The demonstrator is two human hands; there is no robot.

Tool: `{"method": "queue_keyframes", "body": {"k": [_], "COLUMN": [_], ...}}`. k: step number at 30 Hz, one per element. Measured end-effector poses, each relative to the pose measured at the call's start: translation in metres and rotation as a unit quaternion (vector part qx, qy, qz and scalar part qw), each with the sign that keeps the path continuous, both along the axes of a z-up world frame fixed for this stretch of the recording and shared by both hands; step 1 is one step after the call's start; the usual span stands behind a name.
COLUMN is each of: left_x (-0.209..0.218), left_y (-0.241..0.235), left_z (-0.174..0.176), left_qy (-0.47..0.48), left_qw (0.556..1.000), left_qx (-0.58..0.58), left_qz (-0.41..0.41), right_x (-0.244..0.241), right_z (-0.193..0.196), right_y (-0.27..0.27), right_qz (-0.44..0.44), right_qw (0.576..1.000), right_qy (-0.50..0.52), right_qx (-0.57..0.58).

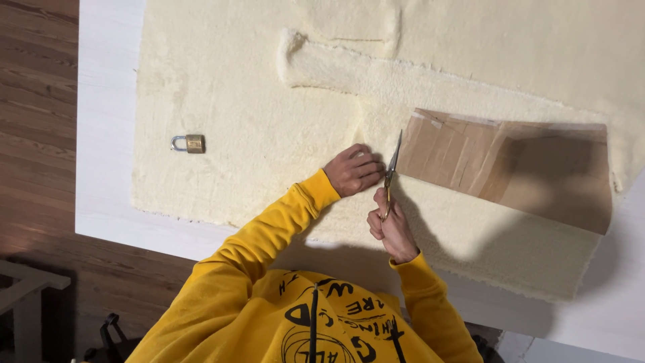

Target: Cutting a piece of sheepskin material using a cardboard template and scissors on a workbench.

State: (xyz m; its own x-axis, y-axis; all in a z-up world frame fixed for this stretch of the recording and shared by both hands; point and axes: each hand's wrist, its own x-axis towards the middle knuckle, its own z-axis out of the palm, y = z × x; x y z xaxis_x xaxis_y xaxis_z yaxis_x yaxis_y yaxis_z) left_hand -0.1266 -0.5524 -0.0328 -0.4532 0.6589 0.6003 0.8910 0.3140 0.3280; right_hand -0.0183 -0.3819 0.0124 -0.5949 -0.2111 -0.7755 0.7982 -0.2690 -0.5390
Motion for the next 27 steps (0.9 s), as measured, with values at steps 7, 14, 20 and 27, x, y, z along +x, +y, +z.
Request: {"method": "queue_keyframes", "body": {"k": [7, 14, 20, 27], "left_x": [0.003, 0.000, -0.002, -0.013], "left_y": [0.000, -0.001, 0.000, 0.016], "left_z": [-0.007, 0.000, -0.004, 0.013], "left_qy": [0.006, -0.003, -0.044, -0.161], "left_qw": [1.000, 1.000, 0.999, 0.974], "left_qx": [-0.016, -0.002, 0.005, -0.153], "left_qz": [0.000, 0.006, 0.020, 0.044], "right_x": [-0.006, 0.005, 0.045, 0.105], "right_z": [0.001, -0.004, -0.015, -0.008], "right_y": [-0.001, 0.003, 0.011, 0.009], "right_qz": [-0.029, -0.009, 0.043, 0.053], "right_qw": [0.998, 1.000, 0.997, 0.994], "right_qy": [0.039, 0.003, 0.020, -0.005], "right_qx": [-0.027, -0.023, -0.058, -0.093]}}
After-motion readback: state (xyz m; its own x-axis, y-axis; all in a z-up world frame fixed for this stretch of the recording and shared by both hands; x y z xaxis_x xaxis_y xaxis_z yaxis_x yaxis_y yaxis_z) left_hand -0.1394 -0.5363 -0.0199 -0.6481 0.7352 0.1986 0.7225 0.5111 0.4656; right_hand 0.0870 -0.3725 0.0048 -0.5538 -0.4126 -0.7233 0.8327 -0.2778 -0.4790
